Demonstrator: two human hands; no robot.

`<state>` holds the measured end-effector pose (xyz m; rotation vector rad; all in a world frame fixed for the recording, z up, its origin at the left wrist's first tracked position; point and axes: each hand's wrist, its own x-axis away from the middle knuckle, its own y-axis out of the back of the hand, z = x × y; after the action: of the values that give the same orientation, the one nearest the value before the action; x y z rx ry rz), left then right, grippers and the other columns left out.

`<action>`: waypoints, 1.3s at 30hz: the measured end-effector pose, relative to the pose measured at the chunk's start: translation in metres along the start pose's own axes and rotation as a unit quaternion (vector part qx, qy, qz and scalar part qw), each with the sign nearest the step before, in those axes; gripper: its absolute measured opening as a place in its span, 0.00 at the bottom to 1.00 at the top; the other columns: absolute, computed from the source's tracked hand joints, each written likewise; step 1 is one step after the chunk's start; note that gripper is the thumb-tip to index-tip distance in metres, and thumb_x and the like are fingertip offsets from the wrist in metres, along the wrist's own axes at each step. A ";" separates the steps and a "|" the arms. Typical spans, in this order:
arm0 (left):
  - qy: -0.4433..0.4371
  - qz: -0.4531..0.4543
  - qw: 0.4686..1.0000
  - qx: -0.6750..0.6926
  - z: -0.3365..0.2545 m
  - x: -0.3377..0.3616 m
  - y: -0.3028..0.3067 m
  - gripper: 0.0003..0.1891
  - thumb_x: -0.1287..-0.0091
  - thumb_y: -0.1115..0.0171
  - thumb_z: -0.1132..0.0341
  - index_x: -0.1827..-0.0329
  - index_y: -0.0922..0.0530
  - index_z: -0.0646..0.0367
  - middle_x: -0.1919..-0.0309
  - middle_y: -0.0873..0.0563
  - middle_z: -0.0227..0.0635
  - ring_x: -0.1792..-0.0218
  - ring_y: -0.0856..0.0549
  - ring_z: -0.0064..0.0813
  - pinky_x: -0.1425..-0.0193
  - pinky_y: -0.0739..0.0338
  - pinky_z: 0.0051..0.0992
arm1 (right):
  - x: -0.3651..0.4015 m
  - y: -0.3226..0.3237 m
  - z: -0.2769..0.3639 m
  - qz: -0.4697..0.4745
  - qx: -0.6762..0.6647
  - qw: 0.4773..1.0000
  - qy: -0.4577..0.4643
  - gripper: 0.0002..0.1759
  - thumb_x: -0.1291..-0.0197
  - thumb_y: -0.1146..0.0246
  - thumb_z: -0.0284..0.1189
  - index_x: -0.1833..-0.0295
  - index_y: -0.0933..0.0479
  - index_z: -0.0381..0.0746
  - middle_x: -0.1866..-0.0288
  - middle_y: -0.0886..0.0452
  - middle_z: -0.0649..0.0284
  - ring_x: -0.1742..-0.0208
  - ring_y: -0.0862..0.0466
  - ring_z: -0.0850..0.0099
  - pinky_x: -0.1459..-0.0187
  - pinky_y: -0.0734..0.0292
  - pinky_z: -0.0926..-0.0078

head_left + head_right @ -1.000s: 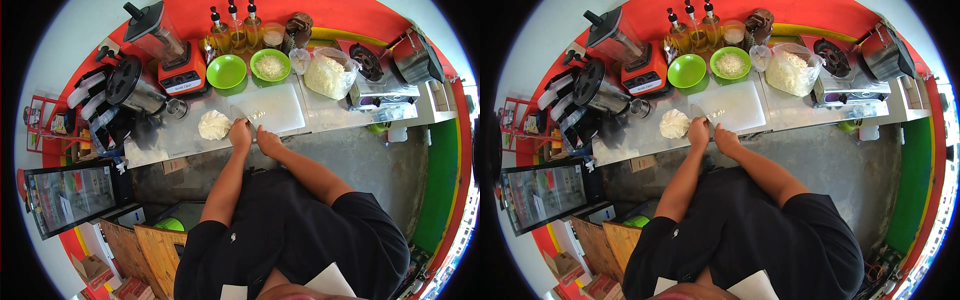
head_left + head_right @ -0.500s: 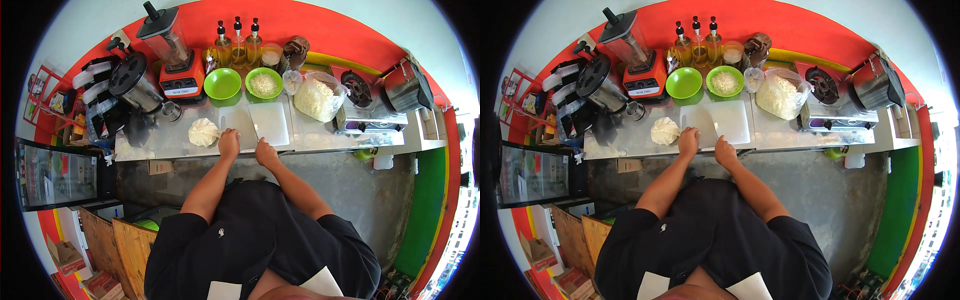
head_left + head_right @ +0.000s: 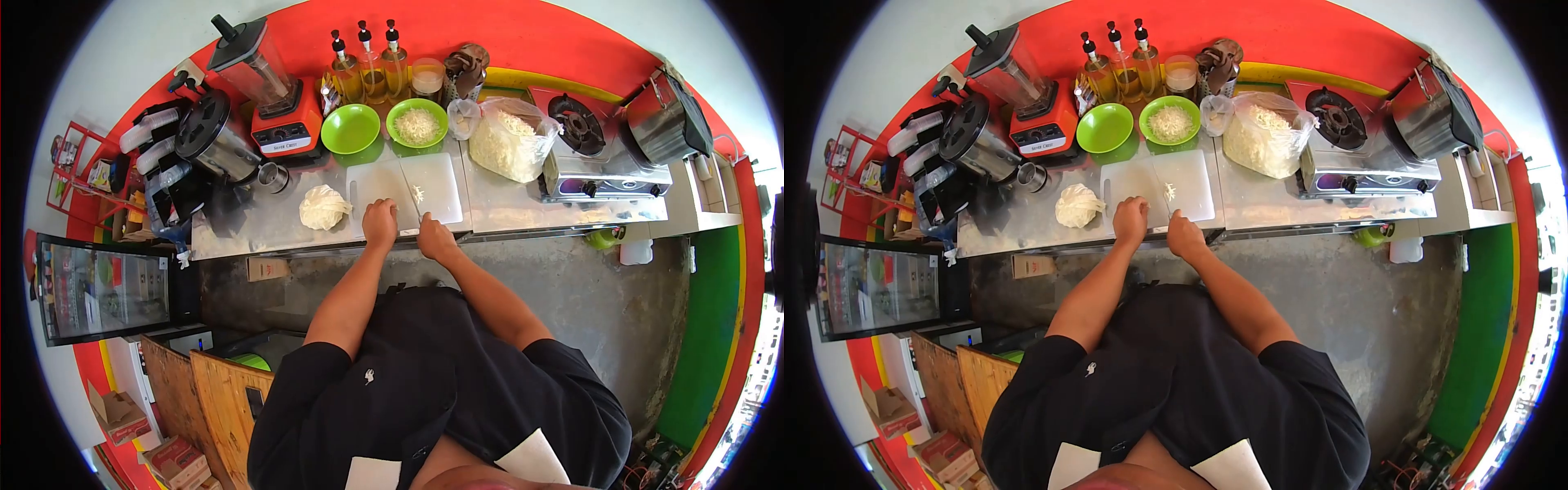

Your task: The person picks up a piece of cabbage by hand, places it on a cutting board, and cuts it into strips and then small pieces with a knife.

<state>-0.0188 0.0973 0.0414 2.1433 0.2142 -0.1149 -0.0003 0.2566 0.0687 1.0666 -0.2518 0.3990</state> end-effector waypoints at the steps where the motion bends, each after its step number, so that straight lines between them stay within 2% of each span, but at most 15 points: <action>1: 0.002 -0.001 1.000 -0.003 0.000 0.000 -0.001 0.03 0.35 0.36 0.71 0.63 0.14 0.56 0.62 0.13 0.39 0.55 0.16 0.45 0.50 0.20 0.40 | 0.001 0.001 0.001 0.002 -0.001 1.000 0.004 0.14 0.32 0.46 0.25 0.45 0.32 0.27 0.53 0.15 0.33 0.48 0.13 0.39 0.44 0.18 0.48; 6: 0.006 -0.032 0.999 -0.003 -0.005 0.004 -0.005 0.03 0.36 0.36 0.72 0.65 0.14 0.56 0.62 0.14 0.38 0.56 0.16 0.45 0.50 0.20 0.41 | 0.009 -0.001 0.006 0.035 0.010 0.998 0.054 0.14 0.32 0.45 0.26 0.46 0.31 0.27 0.53 0.15 0.34 0.49 0.13 0.39 0.46 0.17 0.49; 9: 0.017 -0.012 0.999 -0.050 -0.009 0.003 -0.005 0.03 0.36 0.36 0.72 0.65 0.14 0.56 0.63 0.14 0.38 0.56 0.16 0.45 0.50 0.20 0.41 | 0.015 -0.003 0.011 0.045 0.022 0.996 0.068 0.15 0.33 0.43 0.26 0.46 0.31 0.27 0.53 0.15 0.35 0.50 0.12 0.41 0.48 0.15 0.51; 19: 0.048 0.001 0.998 -0.032 -0.010 0.003 -0.006 0.04 0.35 0.37 0.71 0.63 0.14 0.55 0.61 0.14 0.35 0.53 0.16 0.44 0.50 0.19 0.41 | 0.019 -0.004 0.020 0.064 0.074 0.994 0.056 0.16 0.35 0.41 0.25 0.46 0.31 0.27 0.53 0.14 0.37 0.49 0.11 0.45 0.50 0.13 0.55; 22: 0.062 -0.019 0.998 0.002 -0.009 0.005 -0.006 0.05 0.35 0.38 0.71 0.64 0.14 0.56 0.62 0.13 0.37 0.55 0.16 0.47 0.52 0.20 0.44 | 0.015 -0.013 0.019 0.062 0.072 0.995 0.026 0.15 0.34 0.42 0.24 0.46 0.31 0.27 0.53 0.14 0.38 0.49 0.11 0.45 0.50 0.13 0.55; 24: 0.078 -0.007 0.997 -0.002 -0.008 0.006 -0.006 0.05 0.34 0.37 0.70 0.62 0.13 0.53 0.59 0.13 0.35 0.52 0.16 0.43 0.51 0.18 0.42 | 0.010 -0.016 0.018 0.040 0.075 0.995 0.043 0.15 0.33 0.42 0.25 0.46 0.32 0.28 0.54 0.13 0.39 0.51 0.10 0.46 0.51 0.13 0.55; 27: 0.090 -0.007 0.996 -0.004 -0.010 0.006 -0.004 0.05 0.34 0.37 0.70 0.63 0.13 0.53 0.59 0.13 0.34 0.52 0.16 0.43 0.51 0.18 0.42 | 0.007 -0.013 0.022 0.016 0.107 0.993 0.056 0.14 0.33 0.41 0.26 0.47 0.32 0.28 0.55 0.13 0.40 0.53 0.09 0.48 0.53 0.12 0.56; 30: 0.096 0.018 0.995 -0.013 -0.008 0.001 -0.002 0.05 0.34 0.37 0.70 0.62 0.13 0.53 0.60 0.13 0.33 0.52 0.16 0.43 0.51 0.18 0.43 | 0.014 -0.010 0.028 0.042 0.105 0.993 0.038 0.12 0.34 0.42 0.23 0.49 0.32 0.29 0.58 0.14 0.37 0.53 0.10 0.44 0.51 0.14 0.51; 36: 0.014 0.010 1.000 0.006 0.004 0.004 0.004 0.04 0.33 0.37 0.68 0.60 0.14 0.53 0.60 0.14 0.33 0.52 0.16 0.43 0.51 0.18 0.43 | 0.018 -0.013 0.031 0.027 0.131 0.991 0.015 0.12 0.34 0.41 0.24 0.48 0.32 0.31 0.59 0.12 0.42 0.54 0.09 0.47 0.52 0.13 0.53; 39: 0.018 0.022 0.999 0.023 0.004 0.002 0.007 0.04 0.33 0.36 0.68 0.60 0.14 0.53 0.60 0.13 0.32 0.52 0.16 0.43 0.50 0.19 0.43 | 0.013 -0.012 0.031 0.015 0.151 0.988 0.021 0.13 0.35 0.39 0.24 0.49 0.31 0.32 0.59 0.12 0.43 0.54 0.09 0.49 0.54 0.13 0.56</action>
<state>-0.0152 0.0902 0.0444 2.1960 0.1866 -0.0563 0.0158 0.2263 0.0788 1.3514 -0.1733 0.4975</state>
